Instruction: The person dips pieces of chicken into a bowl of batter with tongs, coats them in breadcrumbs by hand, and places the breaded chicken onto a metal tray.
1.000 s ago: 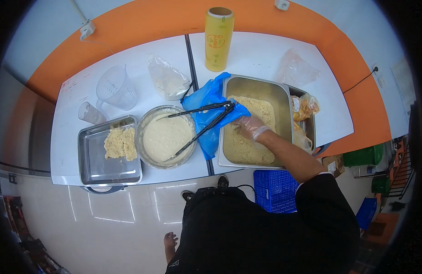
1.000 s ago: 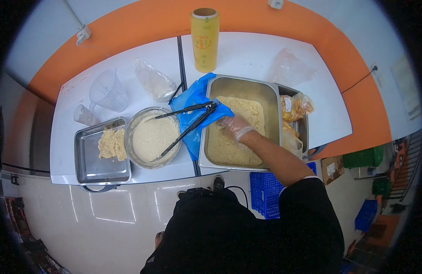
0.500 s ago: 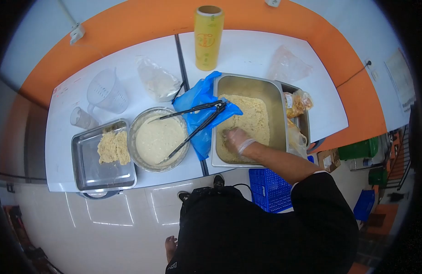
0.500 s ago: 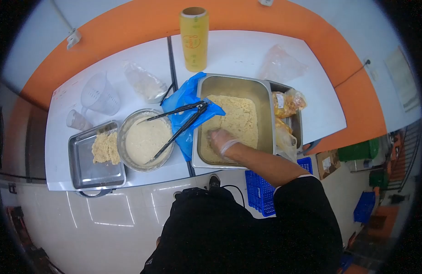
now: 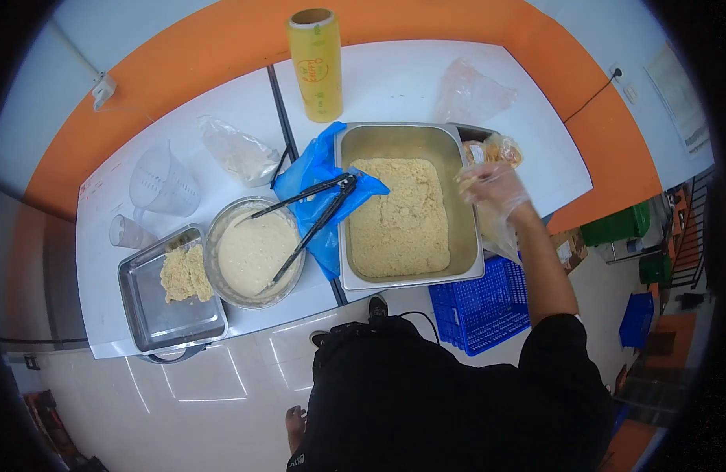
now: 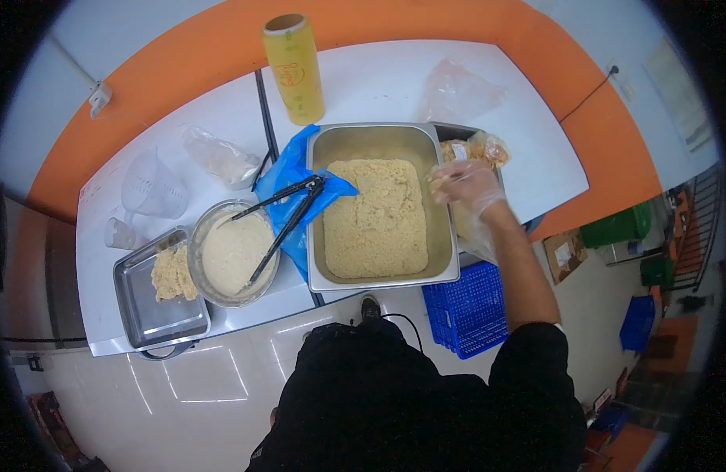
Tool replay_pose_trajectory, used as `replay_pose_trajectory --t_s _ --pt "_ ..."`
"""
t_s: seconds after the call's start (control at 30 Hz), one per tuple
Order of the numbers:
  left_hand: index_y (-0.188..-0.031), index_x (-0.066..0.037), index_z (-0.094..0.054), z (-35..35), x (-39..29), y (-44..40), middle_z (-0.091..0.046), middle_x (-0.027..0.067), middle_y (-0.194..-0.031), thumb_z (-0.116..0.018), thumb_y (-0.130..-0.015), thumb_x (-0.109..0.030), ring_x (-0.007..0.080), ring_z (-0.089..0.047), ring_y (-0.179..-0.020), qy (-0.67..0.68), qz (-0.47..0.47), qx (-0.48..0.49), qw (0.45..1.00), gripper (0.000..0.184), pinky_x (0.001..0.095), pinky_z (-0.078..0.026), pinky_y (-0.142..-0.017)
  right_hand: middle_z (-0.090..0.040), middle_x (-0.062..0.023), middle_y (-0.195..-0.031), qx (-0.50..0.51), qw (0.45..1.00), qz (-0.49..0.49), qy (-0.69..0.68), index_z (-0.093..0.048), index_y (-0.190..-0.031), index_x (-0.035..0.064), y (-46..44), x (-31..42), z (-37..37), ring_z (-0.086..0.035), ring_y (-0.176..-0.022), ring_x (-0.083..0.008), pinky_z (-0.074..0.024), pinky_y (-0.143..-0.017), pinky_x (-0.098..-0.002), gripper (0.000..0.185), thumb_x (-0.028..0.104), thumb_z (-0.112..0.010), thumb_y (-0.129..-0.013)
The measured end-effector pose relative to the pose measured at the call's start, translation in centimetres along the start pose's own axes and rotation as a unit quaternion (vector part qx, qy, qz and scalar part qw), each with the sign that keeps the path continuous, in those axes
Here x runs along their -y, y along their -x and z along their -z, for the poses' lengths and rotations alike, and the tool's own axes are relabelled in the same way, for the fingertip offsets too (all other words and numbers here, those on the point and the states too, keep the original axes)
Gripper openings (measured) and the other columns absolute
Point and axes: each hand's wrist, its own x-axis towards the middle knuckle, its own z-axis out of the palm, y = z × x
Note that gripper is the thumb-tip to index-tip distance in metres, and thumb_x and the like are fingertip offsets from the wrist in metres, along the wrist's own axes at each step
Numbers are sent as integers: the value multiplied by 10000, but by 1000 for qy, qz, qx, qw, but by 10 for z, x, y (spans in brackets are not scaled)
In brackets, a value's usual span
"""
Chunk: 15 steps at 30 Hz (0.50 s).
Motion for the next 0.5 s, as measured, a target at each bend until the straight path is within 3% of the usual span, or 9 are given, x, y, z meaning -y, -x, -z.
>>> replay_pose_trajectory --t_s 0.1,0.17,0.27,0.3,0.37,0.5 --pt "-1168 36 -424 2 2 -7 -549 206 -1011 -468 -883 -196 275 -584 -887 -18 -28 22 999 370 364 -525 -686 -640 -89 -754 -69 997 -30 29 -628 -946 -35 11 9 32 -607 -626 -126 -513 -567 -230 222 34 -613 -736" --pt "-1166 29 -426 2 -15 4 -556 196 -1005 -475 -880 -209 264 -589 -868 -178 -64 35 981 376 347 -519 -650 -638 -83 -758 -120 991 -57 11 -635 -939 -32 15 8 44 -599 -629 -115 -510 -568 -230 220 47 -618 -734" --pt "-1157 9 -436 -13 -66 42 -568 174 -1003 -488 -874 -237 246 -599 -825 -259 -51 27 964 379 319 -489 -569 -649 -99 -845 -120 983 -109 86 -629 -973 -17 10 -8 71 -617 -729 -159 -516 -657 -256 265 53 -630 -718" --pt "-1154 1 -440 -17 -77 51 -571 165 -1001 -491 -872 -245 240 -602 -808 -245 -41 18 969 378 308 -471 -542 -648 -105 -875 -133 960 -56 240 -624 -996 1 10 -16 73 -615 -771 -179 -507 -698 -269 288 76 -634 -718" --pt "-1148 -16 -446 -22 -94 62 -579 147 -997 -497 -868 -260 228 -606 -773 -202 -23 -1 979 374 287 -431 -492 -646 -116 -936 -151 836 55 525 -614 -1041 38 9 -22 70 -611 -853 -221 -490 -780 -296 335 120 -641 -718" --pt "-1149 -33 -444 -24 -105 61 -584 134 -994 -495 -870 -266 224 -606 -741 -179 -30 -21 983 367 288 -400 -460 -616 -132 -1019 -77 920 73 377 -580 -1110 102 -25 13 44 -583 -930 -280 -443 -866 -333 376 194 -613 -748"
